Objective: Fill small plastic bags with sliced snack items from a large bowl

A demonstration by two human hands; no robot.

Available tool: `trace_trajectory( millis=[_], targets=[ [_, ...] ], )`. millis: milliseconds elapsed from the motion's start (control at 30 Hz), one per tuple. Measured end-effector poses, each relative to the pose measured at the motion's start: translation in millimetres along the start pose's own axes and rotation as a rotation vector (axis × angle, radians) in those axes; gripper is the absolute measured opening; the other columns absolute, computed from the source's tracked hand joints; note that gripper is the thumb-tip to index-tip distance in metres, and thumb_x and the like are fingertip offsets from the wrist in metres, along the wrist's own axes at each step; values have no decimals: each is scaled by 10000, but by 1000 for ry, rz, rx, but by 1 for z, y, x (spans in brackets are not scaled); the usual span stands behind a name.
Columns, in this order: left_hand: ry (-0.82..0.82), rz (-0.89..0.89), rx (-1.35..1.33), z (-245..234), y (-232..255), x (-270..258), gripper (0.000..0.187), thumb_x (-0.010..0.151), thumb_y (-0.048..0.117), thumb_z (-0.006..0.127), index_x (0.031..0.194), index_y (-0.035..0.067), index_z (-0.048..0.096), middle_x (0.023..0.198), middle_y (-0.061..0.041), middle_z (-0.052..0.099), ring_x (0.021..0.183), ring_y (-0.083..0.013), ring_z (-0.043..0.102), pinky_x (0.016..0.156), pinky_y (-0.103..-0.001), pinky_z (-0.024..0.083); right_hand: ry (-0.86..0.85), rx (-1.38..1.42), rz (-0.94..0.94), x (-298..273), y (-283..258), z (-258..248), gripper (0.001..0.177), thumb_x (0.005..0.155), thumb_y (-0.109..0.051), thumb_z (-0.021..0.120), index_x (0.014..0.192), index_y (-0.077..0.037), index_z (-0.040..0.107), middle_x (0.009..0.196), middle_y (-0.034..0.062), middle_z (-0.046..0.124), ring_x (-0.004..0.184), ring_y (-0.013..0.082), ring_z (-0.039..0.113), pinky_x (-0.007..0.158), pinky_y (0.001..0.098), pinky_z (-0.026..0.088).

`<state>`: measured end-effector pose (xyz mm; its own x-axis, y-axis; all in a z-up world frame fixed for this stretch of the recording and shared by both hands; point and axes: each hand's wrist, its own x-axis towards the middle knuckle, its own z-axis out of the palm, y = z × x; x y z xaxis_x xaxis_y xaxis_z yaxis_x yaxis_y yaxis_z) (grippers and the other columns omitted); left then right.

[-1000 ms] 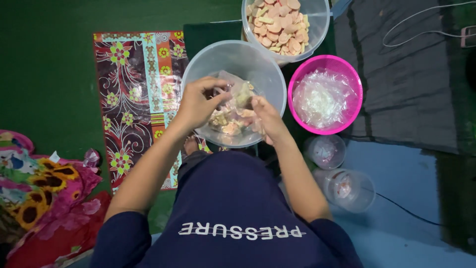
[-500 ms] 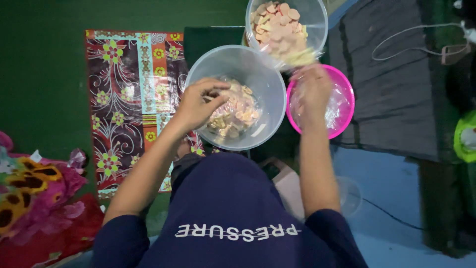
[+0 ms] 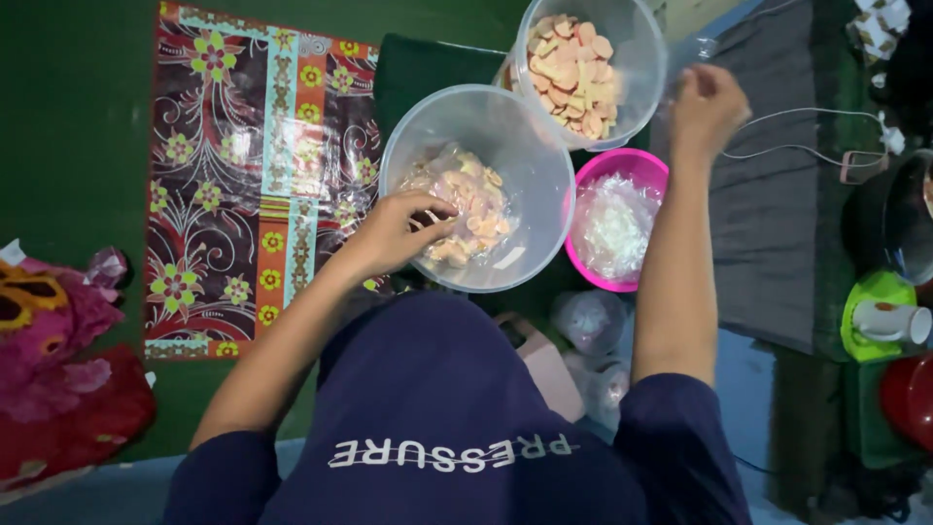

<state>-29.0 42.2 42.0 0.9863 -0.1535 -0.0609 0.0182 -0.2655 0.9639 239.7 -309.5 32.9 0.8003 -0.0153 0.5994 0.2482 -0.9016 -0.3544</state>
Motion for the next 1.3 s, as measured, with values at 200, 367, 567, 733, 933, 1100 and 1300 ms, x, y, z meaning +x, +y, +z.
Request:
trace_trajectory(
  millis=[200, 367, 567, 733, 933, 1100, 1300],
  targets=[
    [56, -56, -135, 2, -17, -6, 222, 792, 77, 703, 1013, 73, 681, 923, -158, 659, 791, -287, 666, 637, -320, 548, 188, -281, -279, -93, 29, -54, 221, 783, -37, 611, 996, -77, 653, 876, 102, 651, 828, 276, 643, 724, 327, 515],
    [7, -47, -104, 11, -6, -3, 224, 789, 107, 725, 1005, 70, 680, 892, -141, 648, 772, -265, 659, 629, -308, 543, -609, -275, 78, -193, 61, -41, 342, 794, -16, 520, 1118, -123, 529, 969, 176, 606, 905, 384, 595, 819, 448, 463],
    [-91, -35, -16, 23, 22, 7, 201, 803, 132, 705, 999, 90, 688, 889, -154, 648, 786, -301, 657, 639, -339, 543, -734, -7, 405, -184, 7, -73, 517, 803, -42, 588, 1304, -102, 474, 1278, 190, 504, 1164, 419, 475, 992, 499, 363],
    [-142, 1, -44, 61, 22, 21, 219, 784, 97, 720, 999, 84, 682, 856, -144, 645, 751, -292, 660, 610, -325, 544, -359, 1135, 869, -193, -35, -85, 260, 940, -282, 485, 1139, -125, 428, 1110, 105, 582, 791, 168, 632, 649, 245, 551],
    [-121, -64, -279, 110, 24, 34, 400, 712, 200, 809, 1058, 94, 639, 815, -79, 619, 694, -163, 601, 613, -278, 550, -460, 1483, 811, -199, -106, -81, 254, 935, -333, 419, 1116, -177, 332, 1089, 123, 512, 716, 203, 611, 489, 230, 486],
    [-10, -155, -320, 117, 0, 43, 139, 788, 180, 743, 878, 81, 705, 616, -84, 629, 540, -137, 602, 458, -215, 540, -657, 1249, 404, -201, -114, -76, 383, 893, -167, 525, 1180, -60, 295, 1084, 127, 480, 874, 143, 502, 687, 243, 471],
    [51, -200, -302, 75, -12, 37, 195, 683, 82, 803, 837, 10, 707, 557, -108, 597, 467, -128, 554, 417, -217, 531, -869, 1241, 534, -186, -134, -96, 311, 745, -39, 740, 1014, -29, 584, 731, 22, 619, 608, 28, 532, 508, 122, 424]
  ],
)
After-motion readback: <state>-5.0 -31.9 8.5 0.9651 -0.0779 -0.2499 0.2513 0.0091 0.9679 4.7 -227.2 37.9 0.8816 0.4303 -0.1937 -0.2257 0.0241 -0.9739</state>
